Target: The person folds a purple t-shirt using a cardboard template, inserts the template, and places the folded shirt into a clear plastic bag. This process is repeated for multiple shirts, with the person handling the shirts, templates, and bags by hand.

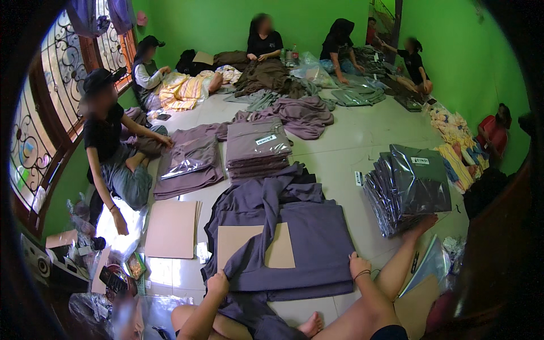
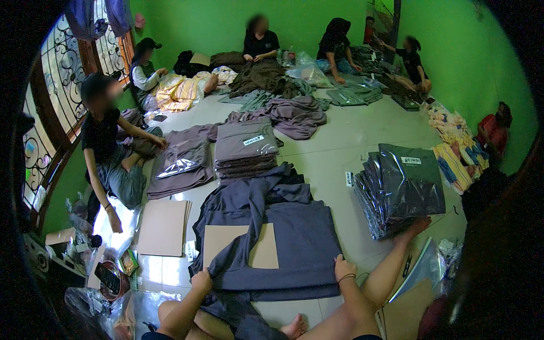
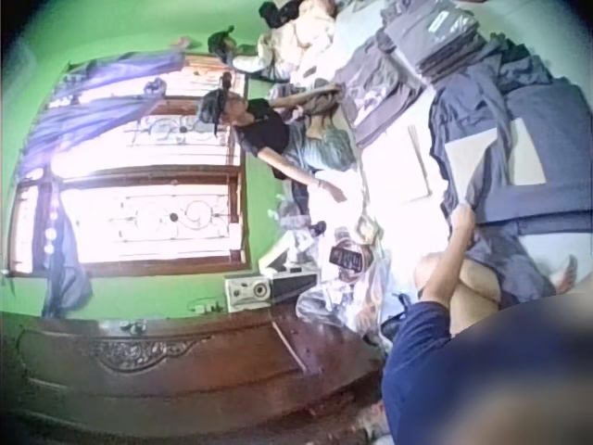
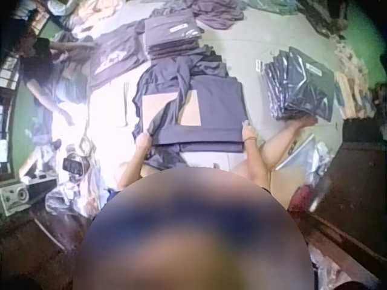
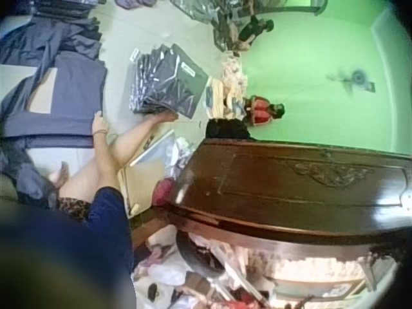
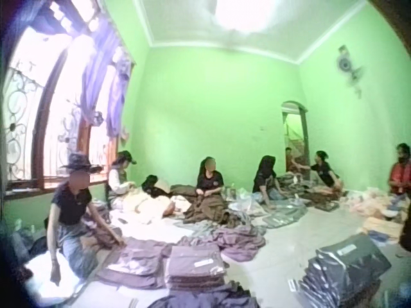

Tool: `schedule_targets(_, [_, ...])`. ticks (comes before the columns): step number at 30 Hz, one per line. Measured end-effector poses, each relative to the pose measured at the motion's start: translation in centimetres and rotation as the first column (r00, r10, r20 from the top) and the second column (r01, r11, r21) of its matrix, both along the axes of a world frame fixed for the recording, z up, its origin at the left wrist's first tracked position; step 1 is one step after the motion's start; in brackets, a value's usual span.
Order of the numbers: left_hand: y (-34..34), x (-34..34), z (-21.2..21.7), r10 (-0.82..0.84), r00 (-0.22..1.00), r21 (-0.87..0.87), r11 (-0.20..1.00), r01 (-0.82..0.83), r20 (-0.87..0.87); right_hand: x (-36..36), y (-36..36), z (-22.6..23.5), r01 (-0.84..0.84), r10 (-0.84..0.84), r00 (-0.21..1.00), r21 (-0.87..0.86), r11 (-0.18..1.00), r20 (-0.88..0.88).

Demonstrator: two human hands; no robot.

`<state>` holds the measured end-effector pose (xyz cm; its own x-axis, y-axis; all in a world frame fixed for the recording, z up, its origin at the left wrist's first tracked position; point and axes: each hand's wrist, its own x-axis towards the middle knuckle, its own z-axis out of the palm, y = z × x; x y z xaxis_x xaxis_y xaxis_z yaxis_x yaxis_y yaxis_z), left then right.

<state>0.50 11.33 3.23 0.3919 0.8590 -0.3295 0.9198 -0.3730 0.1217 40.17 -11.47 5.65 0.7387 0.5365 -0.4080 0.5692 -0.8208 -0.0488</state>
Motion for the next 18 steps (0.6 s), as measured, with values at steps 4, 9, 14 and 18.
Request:
schedule_targets(4, [-1.9,-2.6,0.7,-0.029,1.000,-0.060,0.998,0.028,-0.005,-0.8,-2.2,-0.2,-0.062,0.068,0.997,-0.124,0.990,0.047])
schedule_targets(9, [-3.4,-3.1,0.1,0.012,0.981,-0.089,0.996,0.005,0.196,-2.8,-2.8,-3.0,-0.428,0.302,0.796,0.135,0.894,0.525])
schedule_targets(14, [-2.1,-1.8,0.3,-0.184,0.965,-0.006,0.982,0.188,0.187,-2.6,-0.2,-4.3,-0.289,0.149,0.861,0.226,0.930,0.487])
schedule_targets(18, [-1.1,-1.4,-0.4,-0.044,0.953,-0.026,0.998,0.055,0.301,-2.2,2.9,-4.1,-0.052,-0.002,0.964,0.198,0.979,0.265])
